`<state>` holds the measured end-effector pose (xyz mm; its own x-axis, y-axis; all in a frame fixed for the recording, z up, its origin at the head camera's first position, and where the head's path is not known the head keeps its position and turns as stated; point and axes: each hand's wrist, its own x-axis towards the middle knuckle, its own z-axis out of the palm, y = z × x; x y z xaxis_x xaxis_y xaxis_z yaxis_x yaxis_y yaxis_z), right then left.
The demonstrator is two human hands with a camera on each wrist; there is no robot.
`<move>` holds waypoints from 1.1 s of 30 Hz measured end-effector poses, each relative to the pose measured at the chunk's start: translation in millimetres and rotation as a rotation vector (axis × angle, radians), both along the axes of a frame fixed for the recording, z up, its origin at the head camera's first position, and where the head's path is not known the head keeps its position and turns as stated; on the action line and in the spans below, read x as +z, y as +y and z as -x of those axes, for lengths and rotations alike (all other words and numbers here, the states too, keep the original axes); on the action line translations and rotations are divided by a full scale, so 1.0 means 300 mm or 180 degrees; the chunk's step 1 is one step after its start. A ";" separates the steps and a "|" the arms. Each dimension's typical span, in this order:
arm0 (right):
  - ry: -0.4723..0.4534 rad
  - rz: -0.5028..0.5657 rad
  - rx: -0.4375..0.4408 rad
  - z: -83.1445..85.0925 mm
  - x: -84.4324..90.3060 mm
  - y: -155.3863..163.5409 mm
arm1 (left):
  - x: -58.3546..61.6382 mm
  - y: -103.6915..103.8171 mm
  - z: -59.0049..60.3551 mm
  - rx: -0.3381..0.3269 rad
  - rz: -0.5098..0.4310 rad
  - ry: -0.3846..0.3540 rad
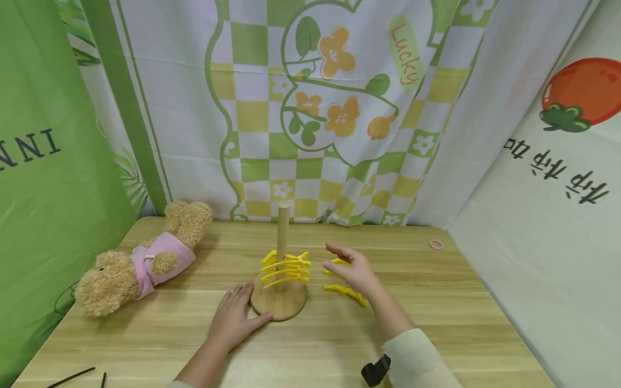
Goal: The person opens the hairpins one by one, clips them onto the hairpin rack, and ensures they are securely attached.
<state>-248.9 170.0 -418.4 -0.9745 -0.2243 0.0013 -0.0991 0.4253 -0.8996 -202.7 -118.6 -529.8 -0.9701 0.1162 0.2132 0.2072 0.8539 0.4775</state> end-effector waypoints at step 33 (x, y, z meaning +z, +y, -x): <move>-0.0165 -0.0242 -0.0634 -0.088 -0.288 0.261 | 0.001 0.000 -0.002 -0.0029 -0.0036 -0.0069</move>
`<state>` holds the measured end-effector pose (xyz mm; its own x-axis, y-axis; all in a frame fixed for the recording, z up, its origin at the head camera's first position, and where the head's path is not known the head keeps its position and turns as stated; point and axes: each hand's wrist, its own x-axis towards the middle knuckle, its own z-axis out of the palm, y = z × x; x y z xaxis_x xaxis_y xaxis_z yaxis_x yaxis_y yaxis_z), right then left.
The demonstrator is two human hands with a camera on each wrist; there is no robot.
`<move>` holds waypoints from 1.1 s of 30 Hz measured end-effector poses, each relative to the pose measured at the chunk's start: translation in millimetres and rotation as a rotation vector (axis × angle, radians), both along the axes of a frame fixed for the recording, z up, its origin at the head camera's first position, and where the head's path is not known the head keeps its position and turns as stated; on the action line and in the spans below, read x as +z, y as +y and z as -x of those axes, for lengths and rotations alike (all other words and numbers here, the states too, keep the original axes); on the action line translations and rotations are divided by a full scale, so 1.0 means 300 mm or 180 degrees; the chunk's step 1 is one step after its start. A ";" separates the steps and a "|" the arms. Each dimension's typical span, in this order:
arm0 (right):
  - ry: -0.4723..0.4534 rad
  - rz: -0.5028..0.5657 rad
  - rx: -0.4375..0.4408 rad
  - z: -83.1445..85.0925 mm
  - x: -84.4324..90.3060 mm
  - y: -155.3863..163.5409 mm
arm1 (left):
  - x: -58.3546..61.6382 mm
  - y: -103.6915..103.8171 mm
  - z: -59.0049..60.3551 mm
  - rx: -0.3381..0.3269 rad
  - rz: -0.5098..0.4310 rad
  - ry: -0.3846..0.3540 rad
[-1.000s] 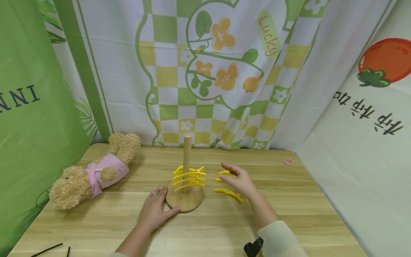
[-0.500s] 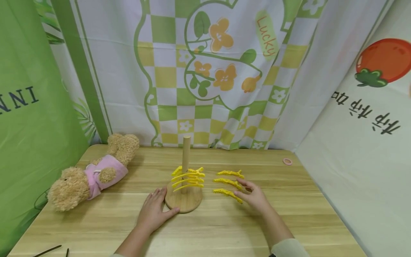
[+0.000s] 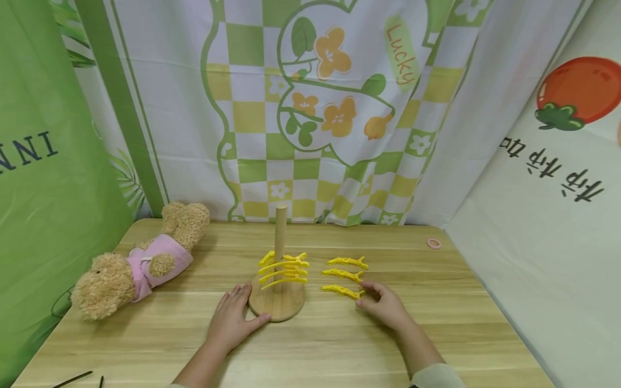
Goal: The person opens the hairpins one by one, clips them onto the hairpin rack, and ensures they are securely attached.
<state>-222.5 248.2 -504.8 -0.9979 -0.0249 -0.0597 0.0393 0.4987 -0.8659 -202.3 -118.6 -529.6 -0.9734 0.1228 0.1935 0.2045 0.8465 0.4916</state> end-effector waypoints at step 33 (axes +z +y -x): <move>-0.0132 -0.0039 0.0007 0.007 0.067 -0.020 | 0.007 0.001 -0.003 0.0003 -0.0002 -0.0027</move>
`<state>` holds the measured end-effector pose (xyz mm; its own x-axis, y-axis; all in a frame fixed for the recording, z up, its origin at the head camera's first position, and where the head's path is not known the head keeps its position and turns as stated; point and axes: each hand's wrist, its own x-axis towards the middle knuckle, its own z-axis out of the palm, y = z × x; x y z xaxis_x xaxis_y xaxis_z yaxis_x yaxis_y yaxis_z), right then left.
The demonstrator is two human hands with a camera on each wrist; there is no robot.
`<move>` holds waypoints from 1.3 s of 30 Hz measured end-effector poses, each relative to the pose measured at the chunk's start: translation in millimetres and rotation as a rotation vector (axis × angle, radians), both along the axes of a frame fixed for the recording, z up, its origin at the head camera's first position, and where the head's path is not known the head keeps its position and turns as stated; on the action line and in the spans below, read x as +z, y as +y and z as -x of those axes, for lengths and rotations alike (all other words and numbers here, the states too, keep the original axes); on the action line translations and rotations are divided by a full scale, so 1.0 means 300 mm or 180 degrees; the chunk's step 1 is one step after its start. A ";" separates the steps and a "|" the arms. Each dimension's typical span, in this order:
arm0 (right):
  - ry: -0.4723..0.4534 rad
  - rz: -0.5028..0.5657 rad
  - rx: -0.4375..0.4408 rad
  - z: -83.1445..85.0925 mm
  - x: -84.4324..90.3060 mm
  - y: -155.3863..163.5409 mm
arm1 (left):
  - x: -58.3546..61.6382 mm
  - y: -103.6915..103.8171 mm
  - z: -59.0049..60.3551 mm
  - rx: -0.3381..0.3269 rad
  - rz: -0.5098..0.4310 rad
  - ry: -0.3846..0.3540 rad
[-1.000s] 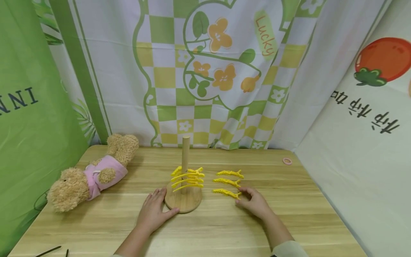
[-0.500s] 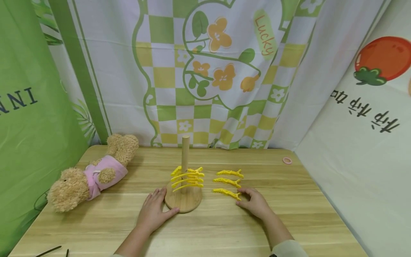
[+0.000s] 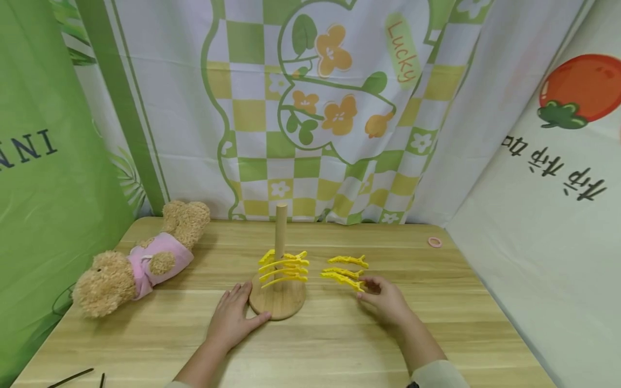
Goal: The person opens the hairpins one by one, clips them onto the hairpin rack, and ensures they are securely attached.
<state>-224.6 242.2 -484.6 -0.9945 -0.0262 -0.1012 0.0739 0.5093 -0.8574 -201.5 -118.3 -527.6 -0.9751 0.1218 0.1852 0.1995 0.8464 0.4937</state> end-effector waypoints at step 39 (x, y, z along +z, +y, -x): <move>0.0427 -0.0217 0.0867 0.124 0.342 -0.302 | -0.001 0.000 0.002 -0.0011 -0.0007 -0.0008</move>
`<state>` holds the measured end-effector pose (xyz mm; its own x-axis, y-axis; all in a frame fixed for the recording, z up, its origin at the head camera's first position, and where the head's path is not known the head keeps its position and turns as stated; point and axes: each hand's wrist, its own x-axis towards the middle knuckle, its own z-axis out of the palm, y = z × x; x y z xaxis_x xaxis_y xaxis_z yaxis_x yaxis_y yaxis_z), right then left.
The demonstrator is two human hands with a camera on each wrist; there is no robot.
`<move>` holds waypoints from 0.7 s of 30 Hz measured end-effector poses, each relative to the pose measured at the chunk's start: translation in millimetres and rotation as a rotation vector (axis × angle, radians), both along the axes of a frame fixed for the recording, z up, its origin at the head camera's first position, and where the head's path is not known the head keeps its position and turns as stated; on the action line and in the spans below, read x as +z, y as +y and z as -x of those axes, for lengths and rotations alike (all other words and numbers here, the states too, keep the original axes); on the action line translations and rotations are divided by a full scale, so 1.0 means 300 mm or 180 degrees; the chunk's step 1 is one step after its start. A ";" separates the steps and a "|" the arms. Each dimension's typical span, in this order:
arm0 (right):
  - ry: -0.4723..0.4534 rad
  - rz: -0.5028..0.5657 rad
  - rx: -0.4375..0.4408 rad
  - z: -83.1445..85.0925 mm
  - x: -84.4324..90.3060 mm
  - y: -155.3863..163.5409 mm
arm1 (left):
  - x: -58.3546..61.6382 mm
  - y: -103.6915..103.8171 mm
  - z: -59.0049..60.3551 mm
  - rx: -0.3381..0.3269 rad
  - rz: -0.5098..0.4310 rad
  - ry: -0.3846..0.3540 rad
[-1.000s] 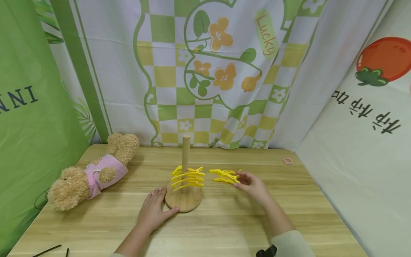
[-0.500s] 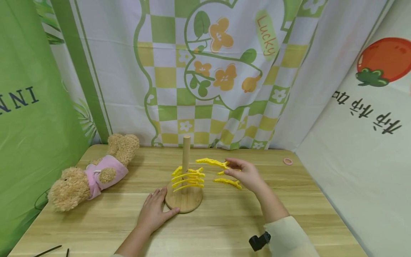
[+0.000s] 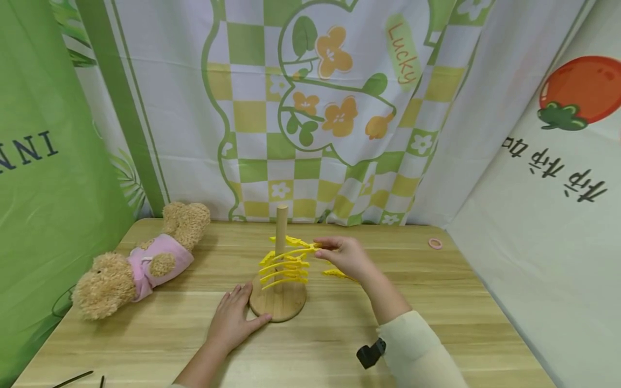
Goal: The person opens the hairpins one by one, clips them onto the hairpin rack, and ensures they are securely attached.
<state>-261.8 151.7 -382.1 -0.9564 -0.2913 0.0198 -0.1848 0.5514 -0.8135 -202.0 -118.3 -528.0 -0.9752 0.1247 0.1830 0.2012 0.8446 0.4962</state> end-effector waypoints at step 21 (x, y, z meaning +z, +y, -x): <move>-0.0040 -0.0106 0.0355 0.008 0.007 -0.059 | 0.004 0.000 0.000 -0.0014 -0.0006 -0.0034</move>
